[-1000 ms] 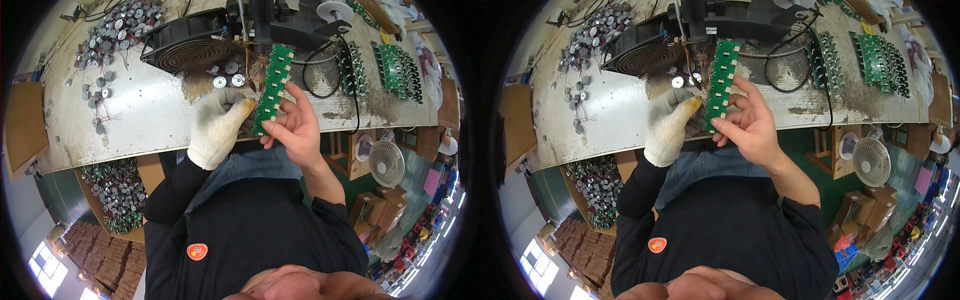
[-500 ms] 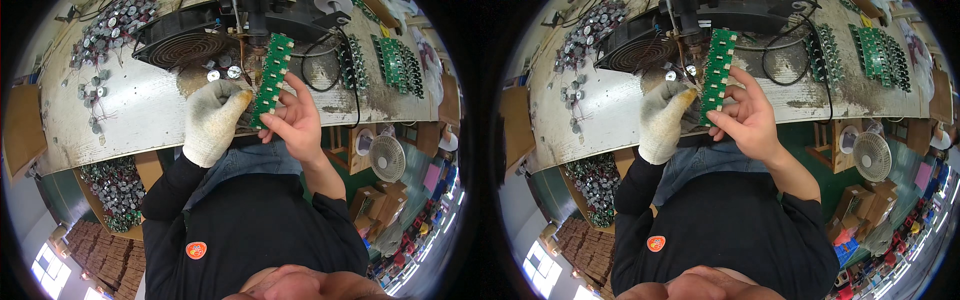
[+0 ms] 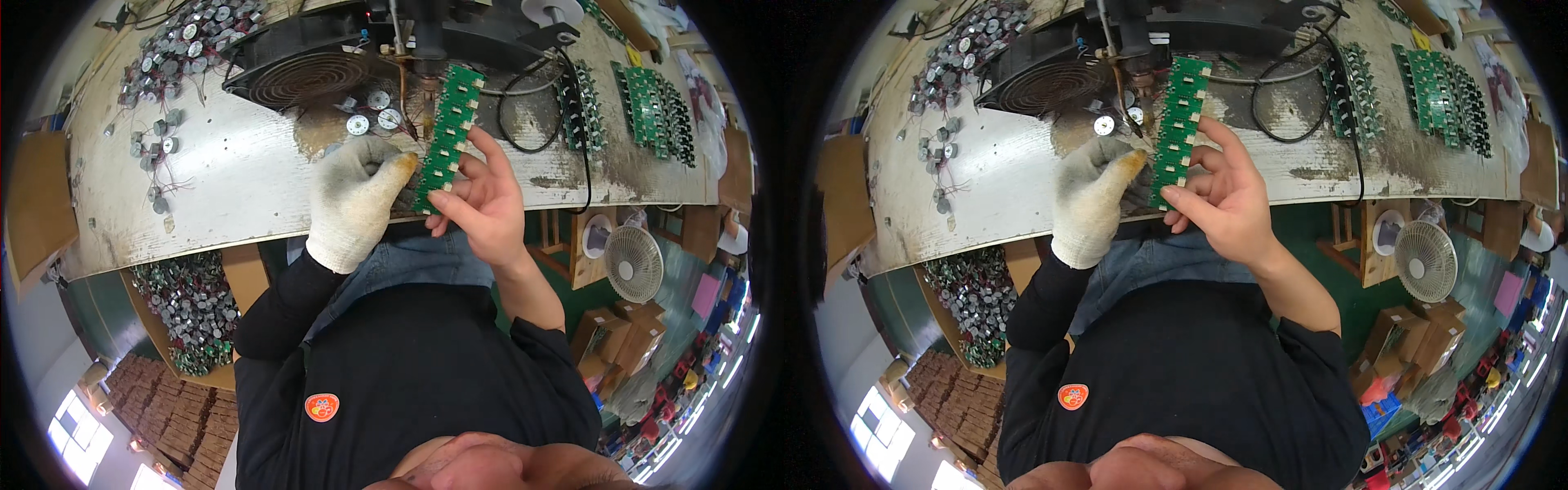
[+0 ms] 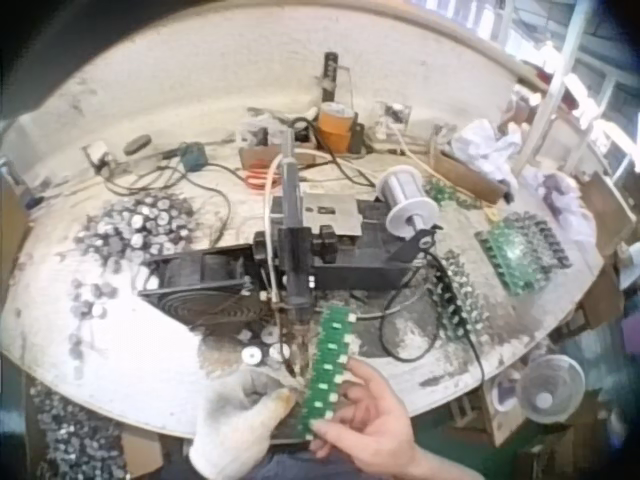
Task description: The person assembles electronic devices by soldering wires from small round components onto circuit boards using a mounted soldering iron.
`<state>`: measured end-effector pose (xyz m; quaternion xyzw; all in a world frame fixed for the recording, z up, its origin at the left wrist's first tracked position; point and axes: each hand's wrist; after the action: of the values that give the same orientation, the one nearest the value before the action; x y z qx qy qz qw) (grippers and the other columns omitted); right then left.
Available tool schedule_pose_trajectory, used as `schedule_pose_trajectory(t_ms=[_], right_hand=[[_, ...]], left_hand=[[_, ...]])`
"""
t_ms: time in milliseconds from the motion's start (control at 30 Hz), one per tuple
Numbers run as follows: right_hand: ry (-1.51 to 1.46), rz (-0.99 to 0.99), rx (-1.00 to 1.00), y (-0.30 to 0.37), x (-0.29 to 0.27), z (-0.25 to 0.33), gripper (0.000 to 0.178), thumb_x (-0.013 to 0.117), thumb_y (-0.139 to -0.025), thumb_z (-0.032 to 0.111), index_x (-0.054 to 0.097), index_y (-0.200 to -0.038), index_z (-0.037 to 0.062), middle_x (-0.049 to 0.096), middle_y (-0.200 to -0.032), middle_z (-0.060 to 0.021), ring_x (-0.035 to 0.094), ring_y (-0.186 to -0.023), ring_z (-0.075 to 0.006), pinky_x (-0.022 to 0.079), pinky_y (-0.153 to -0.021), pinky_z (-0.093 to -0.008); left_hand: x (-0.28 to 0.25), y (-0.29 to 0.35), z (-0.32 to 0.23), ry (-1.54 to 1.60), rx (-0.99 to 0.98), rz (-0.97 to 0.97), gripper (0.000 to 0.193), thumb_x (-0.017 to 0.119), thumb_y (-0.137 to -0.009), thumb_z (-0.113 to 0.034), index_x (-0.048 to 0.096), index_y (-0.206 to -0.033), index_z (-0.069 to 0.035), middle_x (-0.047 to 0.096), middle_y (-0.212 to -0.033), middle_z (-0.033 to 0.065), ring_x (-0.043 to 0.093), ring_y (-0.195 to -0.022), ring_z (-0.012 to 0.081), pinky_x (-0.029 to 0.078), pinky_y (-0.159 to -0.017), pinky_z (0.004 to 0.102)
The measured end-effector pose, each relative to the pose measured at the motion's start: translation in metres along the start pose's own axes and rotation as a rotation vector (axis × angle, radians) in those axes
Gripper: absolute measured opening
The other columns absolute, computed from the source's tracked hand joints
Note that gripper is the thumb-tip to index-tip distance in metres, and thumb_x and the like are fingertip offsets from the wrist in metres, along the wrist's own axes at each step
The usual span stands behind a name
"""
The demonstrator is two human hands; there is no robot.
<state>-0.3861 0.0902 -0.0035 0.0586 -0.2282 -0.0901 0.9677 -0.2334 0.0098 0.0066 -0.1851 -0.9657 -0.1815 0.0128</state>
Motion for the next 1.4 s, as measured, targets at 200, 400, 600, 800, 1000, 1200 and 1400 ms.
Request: schedule_pose_trajectory(t_ms=[200, 400, 600, 800, 1000, 1200, 1400], right_hand=[[0.017, -0.033, 0.03, -0.006, 0.003, 0.001, 0.074, 0.061, -0.082, -0.011, 0.023, -0.144, 0.0037, 0.057, -0.11, -0.0187, 0.065, -0.067, -0.0178, 0.054, -0.052, -0.0258], [0.147, -0.135, -0.003, -0.005, -0.003, 0.0, 0.073, 0.059, -0.083, -0.01, 0.023, -0.145, 0.0033, 0.057, -0.115, -0.018, 0.064, -0.07, -0.0165, 0.053, -0.051, -0.0239], [0.157, -0.133, -0.034, -0.006, -0.006, -0.001, 0.069, 0.059, -0.084, -0.008, 0.026, -0.144, 0.0007, 0.057, -0.114, -0.0185, 0.062, -0.064, -0.0143, 0.052, -0.05, -0.0222], [0.154, -0.101, -0.04, -0.01, -0.004, -0.003, 0.067, 0.058, -0.084, -0.008, 0.026, -0.143, -0.0007, 0.057, -0.114, -0.0187, 0.062, -0.064, -0.0138, 0.052, -0.05, -0.0219], [0.14, -0.109, -0.059, -0.009, -0.005, -0.006, 0.068, 0.058, -0.085, -0.008, 0.025, -0.144, -0.0002, 0.057, -0.113, -0.0178, 0.062, -0.064, -0.0134, 0.052, -0.05, -0.022], [0.142, -0.097, -0.052, -0.008, -0.005, -0.005, 0.069, 0.059, -0.085, -0.008, 0.024, -0.144, 0.0005, 0.057, -0.113, -0.0179, 0.062, -0.065, -0.0132, 0.052, -0.05, -0.0223], [0.132, -0.082, -0.05, -0.009, -0.005, -0.005, 0.069, 0.059, -0.084, -0.008, 0.024, -0.144, 0.0007, 0.056, -0.115, -0.0188, 0.062, -0.065, -0.0132, 0.053, -0.05, -0.0223]], left_hand=[[-0.035, 0.013, 0.013, -0.41, 0.305, -0.057, 0.048, 0.073, -0.069, -0.005, 0.054, -0.113, 0.002, 0.053, -0.115, 0.0186, 0.061, -0.095, 0.0267, 0.052, -0.08, 0.0343], [-0.09, 0.014, 0.004, -0.706, 0.663, -0.159, 0.048, 0.074, -0.067, -0.004, 0.056, -0.111, 0.0, 0.053, -0.119, 0.0199, 0.054, -0.111, 0.0357, 0.046, -0.094, 0.0389], [-0.185, 0.034, 0.011, -0.677, 0.418, -0.9, 0.027, 0.072, -0.079, -0.006, 0.062, -0.103, 0.001, 0.065, -0.09, 0.0071, 0.059, -0.071, 0.0115, 0.05, -0.067, 0.0259], [-0.219, 0.039, -0.021, -1.058, 0.37, -0.877, 0.024, 0.068, -0.077, -0.007, 0.064, -0.1, -0.003, 0.061, -0.102, 0.0112, 0.062, -0.066, 0.0185, 0.05, -0.065, 0.0299], [-0.224, 0.023, -0.036, -1.338, 0.563, -0.436, 0.033, 0.062, -0.072, 0.003, 0.063, -0.103, -0.007, 0.063, -0.107, 0.0099, 0.064, -0.088, 0.03, 0.052, -0.078, 0.0364], [-0.224, 0.022, -0.045, -1.503, 0.41, -0.284, 0.026, 0.064, -0.076, -0.008, 0.062, -0.102, -0.009, 0.063, -0.099, 0.0086, 0.062, -0.09, 0.0304, 0.051, -0.079, 0.0387], [-0.222, 0.024, -0.058, -1.569, 0.453, -0.251, 0.023, 0.068, -0.078, -0.015, 0.062, -0.1, -0.009, 0.06, -0.104, 0.0089, 0.064, -0.087, 0.0297, 0.052, -0.075, 0.0386]])
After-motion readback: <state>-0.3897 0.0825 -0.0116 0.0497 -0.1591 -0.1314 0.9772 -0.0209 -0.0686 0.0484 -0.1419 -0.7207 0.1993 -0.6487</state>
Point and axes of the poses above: each hand's wrist, its own y-axis away from the middle knuckle, its own x-axis out of the palm, z = x × y
